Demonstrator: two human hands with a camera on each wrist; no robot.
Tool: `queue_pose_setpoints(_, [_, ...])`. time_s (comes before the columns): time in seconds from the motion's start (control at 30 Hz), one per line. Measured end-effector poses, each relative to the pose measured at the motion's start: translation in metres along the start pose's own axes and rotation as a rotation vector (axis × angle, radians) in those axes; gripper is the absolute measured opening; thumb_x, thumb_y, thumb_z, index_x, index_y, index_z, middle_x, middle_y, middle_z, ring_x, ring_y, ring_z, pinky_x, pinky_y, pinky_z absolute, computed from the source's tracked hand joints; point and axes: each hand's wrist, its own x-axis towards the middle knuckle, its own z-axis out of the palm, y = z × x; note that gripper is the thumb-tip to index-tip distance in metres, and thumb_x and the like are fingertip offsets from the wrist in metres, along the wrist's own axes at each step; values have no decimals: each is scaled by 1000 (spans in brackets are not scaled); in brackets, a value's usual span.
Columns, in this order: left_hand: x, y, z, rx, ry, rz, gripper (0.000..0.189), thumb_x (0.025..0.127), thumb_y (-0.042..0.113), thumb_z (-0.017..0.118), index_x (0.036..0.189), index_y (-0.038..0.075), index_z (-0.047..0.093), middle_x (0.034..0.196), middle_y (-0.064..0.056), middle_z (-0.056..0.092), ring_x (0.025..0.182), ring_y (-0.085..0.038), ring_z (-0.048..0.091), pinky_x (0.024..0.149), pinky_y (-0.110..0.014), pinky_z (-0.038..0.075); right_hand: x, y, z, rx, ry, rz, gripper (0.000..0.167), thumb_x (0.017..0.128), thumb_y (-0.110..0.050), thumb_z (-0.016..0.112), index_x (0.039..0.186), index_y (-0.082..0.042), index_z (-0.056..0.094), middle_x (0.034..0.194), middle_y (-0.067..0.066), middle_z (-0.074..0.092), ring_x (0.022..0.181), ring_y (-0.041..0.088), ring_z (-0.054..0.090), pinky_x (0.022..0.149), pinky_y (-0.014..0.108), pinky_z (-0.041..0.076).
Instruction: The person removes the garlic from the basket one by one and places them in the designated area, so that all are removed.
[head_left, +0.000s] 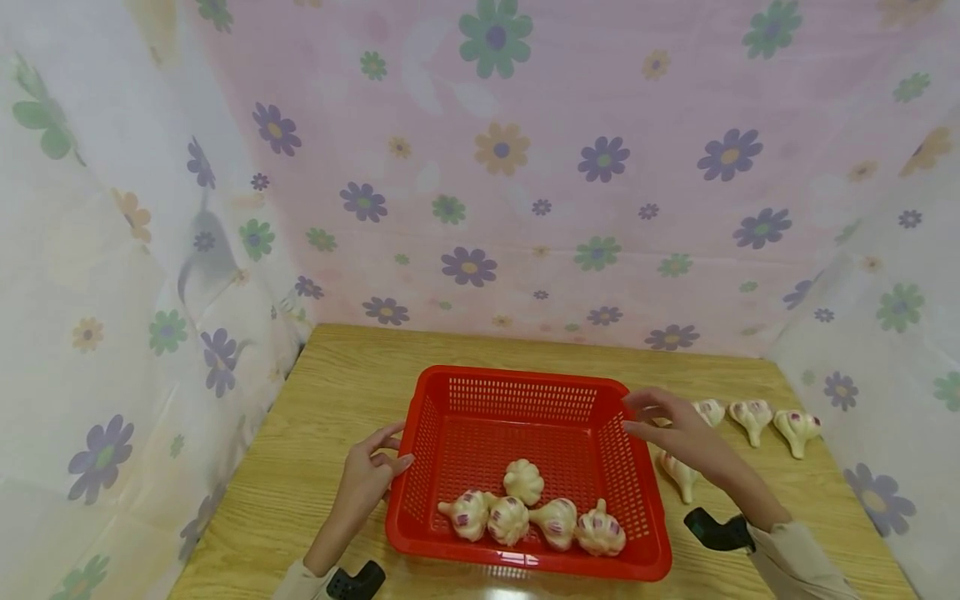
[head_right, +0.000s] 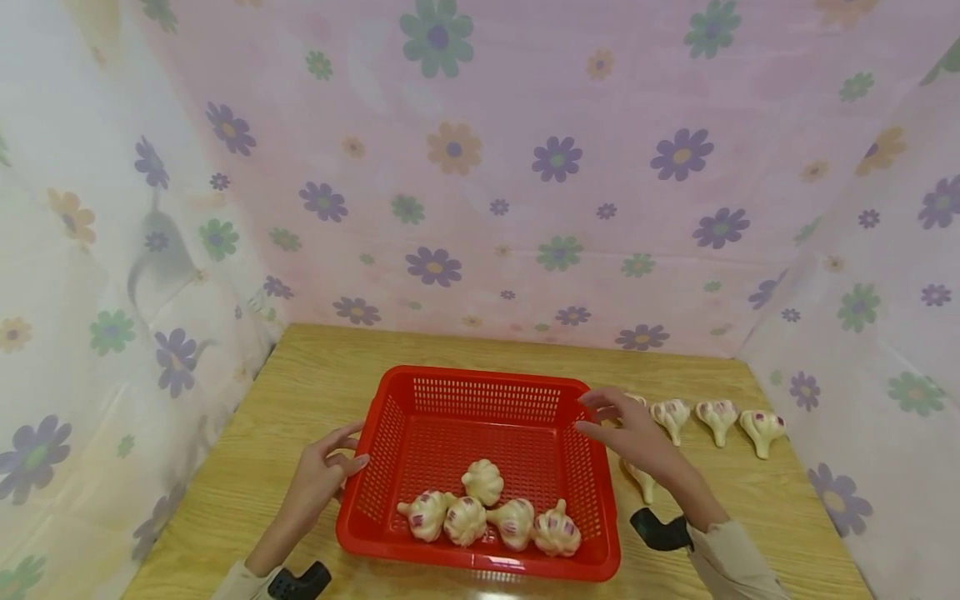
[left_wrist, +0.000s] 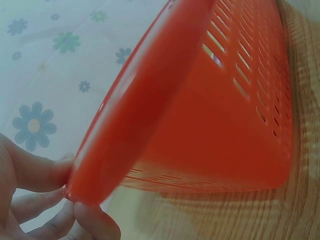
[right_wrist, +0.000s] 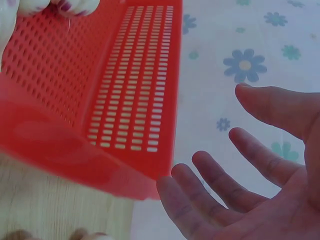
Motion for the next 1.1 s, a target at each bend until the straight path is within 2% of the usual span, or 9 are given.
queue_pose_setpoints(0.1, [0, 0, 0, 1, 3, -2, 46, 85, 1, 66, 129, 13, 59, 101, -12, 58, 59, -18, 54, 40, -31, 47, 4, -2, 6, 26, -27, -23, 38, 90, -28, 65, 121, -8, 55, 119, 13, 56, 103, 32, 56, 76, 34, 52])
queue_pose_setpoints(0.3, [0, 0, 0, 6, 8, -13, 46, 85, 1, 66, 128, 14, 59, 101, -12, 58, 60, -19, 54, 42, -33, 48, 11, -10, 17, 108, -110, -15, 39, 91, -26, 65, 121, -5, 53, 119, 13, 54, 103, 33, 55, 80, 44, 51])
queue_pose_setpoints(0.43, [0, 0, 1, 7, 9, -13, 46, 85, 1, 66, 129, 14, 59, 101, -11, 59, 59, -19, 54, 42, -31, 47, 15, -17, 25, 110, -155, 0, 40, 91, -28, 64, 121, -5, 53, 118, 13, 54, 101, 30, 55, 81, 47, 50])
queue_pose_setpoints(0.57, [-1, 1, 1, 7, 8, -13, 47, 84, 1, 66, 129, 14, 59, 101, -12, 59, 59, -20, 54, 41, -30, 46, 20, -18, 34, 104, -203, -4, 40, 92, -27, 63, 122, -4, 52, 116, 14, 54, 98, 27, 56, 78, 39, 51])
queue_pose_setpoints(0.67, [-1, 2, 1, 3, 4, -17, 48, 84, 1, 67, 129, 14, 59, 101, -12, 58, 59, -20, 54, 41, -30, 46, 23, -18, 40, 129, -248, -7, 40, 92, -25, 62, 123, -2, 50, 115, 16, 54, 94, 26, 58, 75, 38, 53])
queue_pose_setpoints(0.87, [-1, 2, 1, 2, 3, -10, 47, 84, 1, 67, 128, 13, 59, 101, -13, 58, 58, -18, 53, 41, -30, 46, 28, -20, 52, 206, -319, 44, 39, 93, -24, 62, 120, 1, 50, 110, 18, 55, 87, 25, 62, 72, 43, 54])
queue_pose_setpoints(1.1, [0, 1, 1, 7, 6, -4, 47, 84, 1, 67, 129, 14, 59, 101, -12, 59, 56, -18, 52, 39, -30, 46, 34, -23, 65, 252, -344, 97, 37, 92, -23, 62, 117, 1, 51, 108, 16, 55, 88, 30, 60, 71, 48, 54])
